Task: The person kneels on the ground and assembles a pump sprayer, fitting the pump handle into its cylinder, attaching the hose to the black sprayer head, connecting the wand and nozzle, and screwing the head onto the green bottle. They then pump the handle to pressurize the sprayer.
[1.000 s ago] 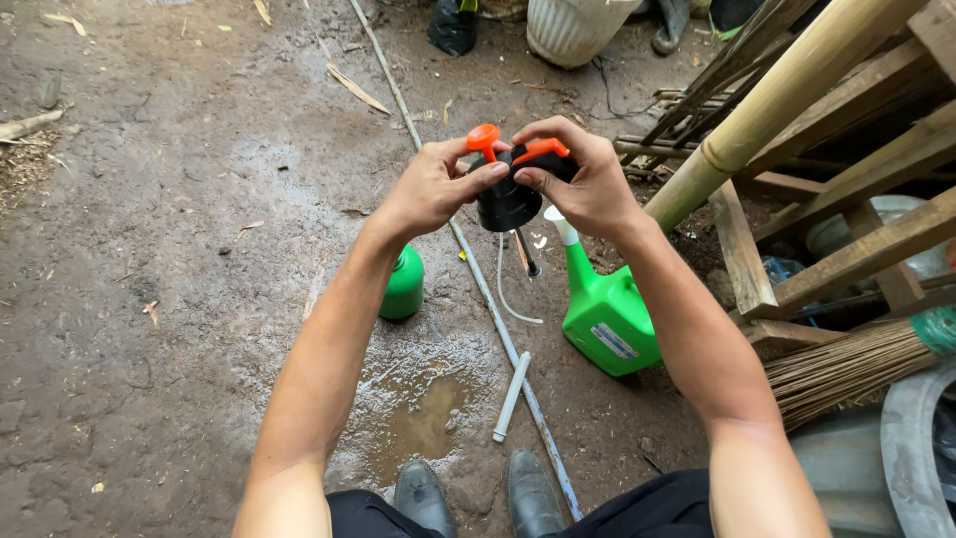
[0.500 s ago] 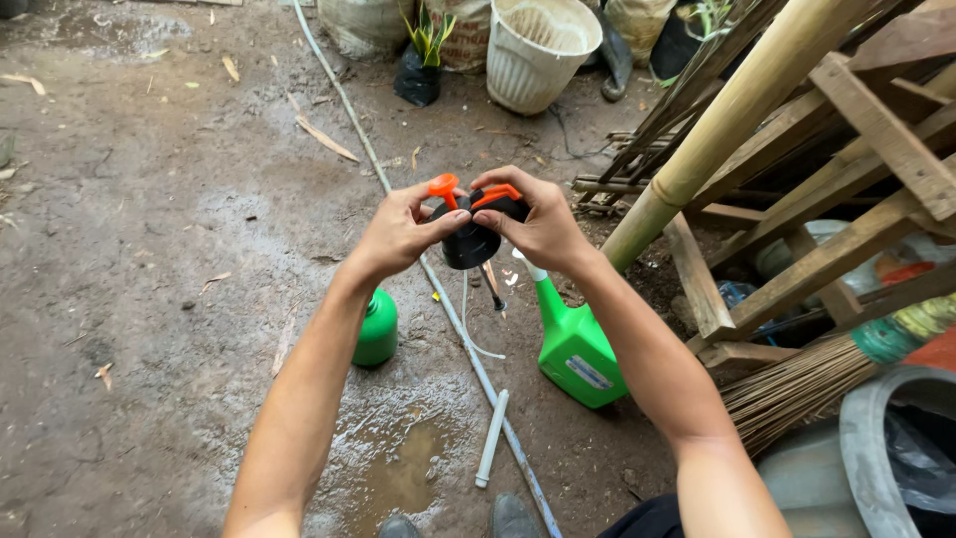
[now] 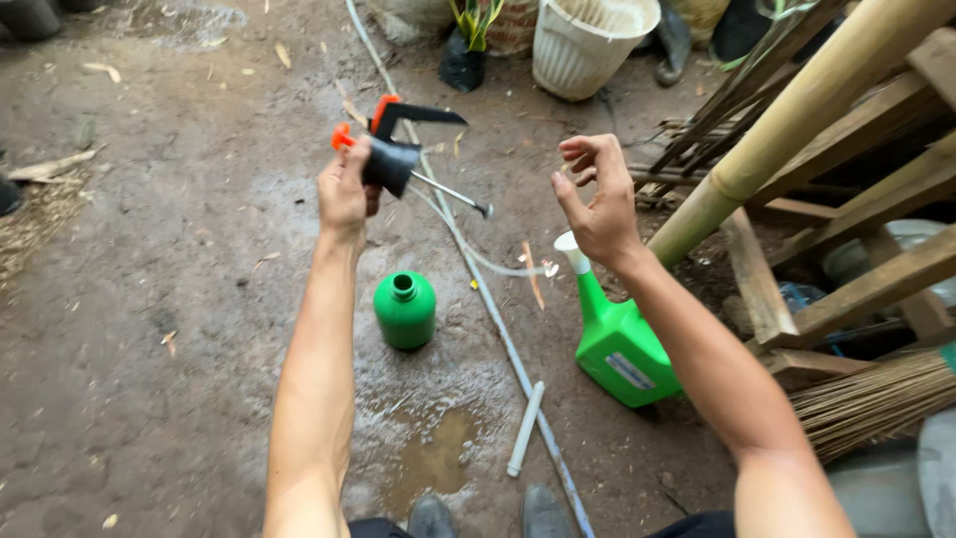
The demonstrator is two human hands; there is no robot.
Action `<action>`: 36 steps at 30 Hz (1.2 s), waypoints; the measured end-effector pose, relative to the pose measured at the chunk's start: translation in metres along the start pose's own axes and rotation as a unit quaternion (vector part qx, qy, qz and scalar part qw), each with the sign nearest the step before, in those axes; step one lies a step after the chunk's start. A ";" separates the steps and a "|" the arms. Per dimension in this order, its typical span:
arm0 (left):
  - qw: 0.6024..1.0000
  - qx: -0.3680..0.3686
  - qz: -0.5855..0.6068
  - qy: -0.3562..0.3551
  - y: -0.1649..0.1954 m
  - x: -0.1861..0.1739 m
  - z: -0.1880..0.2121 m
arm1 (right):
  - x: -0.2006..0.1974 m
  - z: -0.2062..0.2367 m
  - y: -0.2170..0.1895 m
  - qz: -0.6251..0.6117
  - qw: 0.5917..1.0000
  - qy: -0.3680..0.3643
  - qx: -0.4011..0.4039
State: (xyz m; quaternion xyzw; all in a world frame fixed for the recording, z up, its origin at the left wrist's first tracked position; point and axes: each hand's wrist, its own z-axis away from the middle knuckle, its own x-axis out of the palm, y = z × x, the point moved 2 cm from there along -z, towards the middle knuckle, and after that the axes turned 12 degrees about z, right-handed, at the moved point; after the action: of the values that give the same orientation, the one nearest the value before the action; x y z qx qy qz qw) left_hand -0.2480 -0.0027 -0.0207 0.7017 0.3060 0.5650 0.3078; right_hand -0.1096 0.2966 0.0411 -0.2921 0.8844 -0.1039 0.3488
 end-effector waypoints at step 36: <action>0.977 -0.039 -0.031 0.208 -0.011 -0.063 0.016 | 0.054 0.137 0.064 0.104 0.961 -0.211 -0.144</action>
State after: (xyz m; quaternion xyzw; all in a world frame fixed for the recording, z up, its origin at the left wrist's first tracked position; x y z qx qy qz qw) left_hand -0.2442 -0.0459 -0.0702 0.5465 0.3626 0.7005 0.2813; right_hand -0.0769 0.3189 -0.1147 -0.2609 0.8220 0.1257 0.4904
